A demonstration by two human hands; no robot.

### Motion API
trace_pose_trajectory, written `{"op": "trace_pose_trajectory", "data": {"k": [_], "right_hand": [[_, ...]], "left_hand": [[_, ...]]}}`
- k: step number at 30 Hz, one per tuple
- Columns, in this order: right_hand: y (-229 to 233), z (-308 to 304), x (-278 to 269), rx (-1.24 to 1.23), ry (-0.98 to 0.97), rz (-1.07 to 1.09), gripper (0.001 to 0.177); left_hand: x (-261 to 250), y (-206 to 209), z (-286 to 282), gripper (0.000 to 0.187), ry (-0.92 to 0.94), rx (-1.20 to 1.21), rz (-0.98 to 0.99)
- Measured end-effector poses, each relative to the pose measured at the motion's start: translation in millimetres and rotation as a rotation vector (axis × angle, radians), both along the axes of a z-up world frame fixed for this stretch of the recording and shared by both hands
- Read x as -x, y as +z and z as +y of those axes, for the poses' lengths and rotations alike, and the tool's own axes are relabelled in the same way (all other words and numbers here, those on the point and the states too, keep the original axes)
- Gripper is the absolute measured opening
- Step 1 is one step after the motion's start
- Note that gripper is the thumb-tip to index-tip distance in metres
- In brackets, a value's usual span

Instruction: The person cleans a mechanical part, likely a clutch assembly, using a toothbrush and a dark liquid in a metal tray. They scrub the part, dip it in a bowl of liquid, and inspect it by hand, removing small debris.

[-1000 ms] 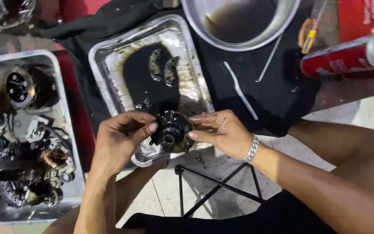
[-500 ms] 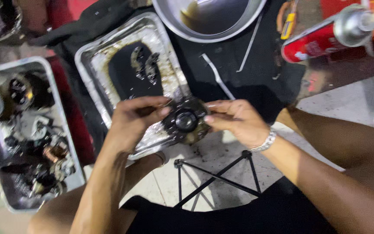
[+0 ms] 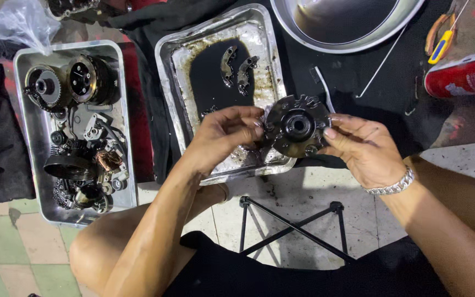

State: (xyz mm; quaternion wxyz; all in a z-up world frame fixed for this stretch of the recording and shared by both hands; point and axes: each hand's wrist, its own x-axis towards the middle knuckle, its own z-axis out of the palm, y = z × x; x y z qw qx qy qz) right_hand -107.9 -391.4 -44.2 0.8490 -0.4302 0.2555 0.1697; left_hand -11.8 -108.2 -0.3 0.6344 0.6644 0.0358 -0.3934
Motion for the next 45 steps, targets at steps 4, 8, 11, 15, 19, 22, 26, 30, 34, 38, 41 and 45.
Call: {"op": "trace_pose_trajectory", "data": {"k": [4,8,11,15,19,22,26,30,34,38,41,45], "right_hand": [[4,0,-4,0.043,0.025,-0.012,0.027],[8,5,-2,0.074,0.043,-0.018,0.031],[6,9,3,0.147,0.056,0.018,0.034],[0,0,12,0.248,0.129,0.036,0.037],[-4,3,23,0.348,0.178,0.052,0.037],[-7,5,27,0.368,0.189,0.051,0.037],[-8,5,27,0.366,0.173,0.059,0.037],[-11,4,25,0.376,0.157,0.081,0.035],[-10,0,21,0.296,0.055,-0.018,0.026],[-9,-8,11,0.356,-0.028,-0.087,0.021],[-12,-10,7,0.393,-0.078,-0.036,0.02],[-16,-12,6,0.38,-0.124,-0.032,0.021]], "left_hand": [[16,-3,-7,0.034,-0.031,-0.03,0.053],[37,-15,-22,0.027,0.063,-0.02,0.063],[52,-21,-33,0.023,0.187,0.033,0.009],[60,-8,-38,0.027,0.003,-0.254,-0.011],[70,0,-40,0.031,-0.178,-0.572,-0.264],[87,-11,-42,0.024,-0.206,-0.54,-0.543],[99,-26,-43,0.018,-0.367,-0.544,-0.846],[93,-34,-41,0.021,-0.289,-0.476,-0.951],[73,-36,-37,0.018,-0.102,-0.37,-0.951],[8,-60,-13,0.023,0.129,-0.645,-0.85],[-28,-72,-2,0.017,0.17,-0.787,-0.778],[-45,-81,-14,0.023,0.151,-0.816,-0.759]]}}
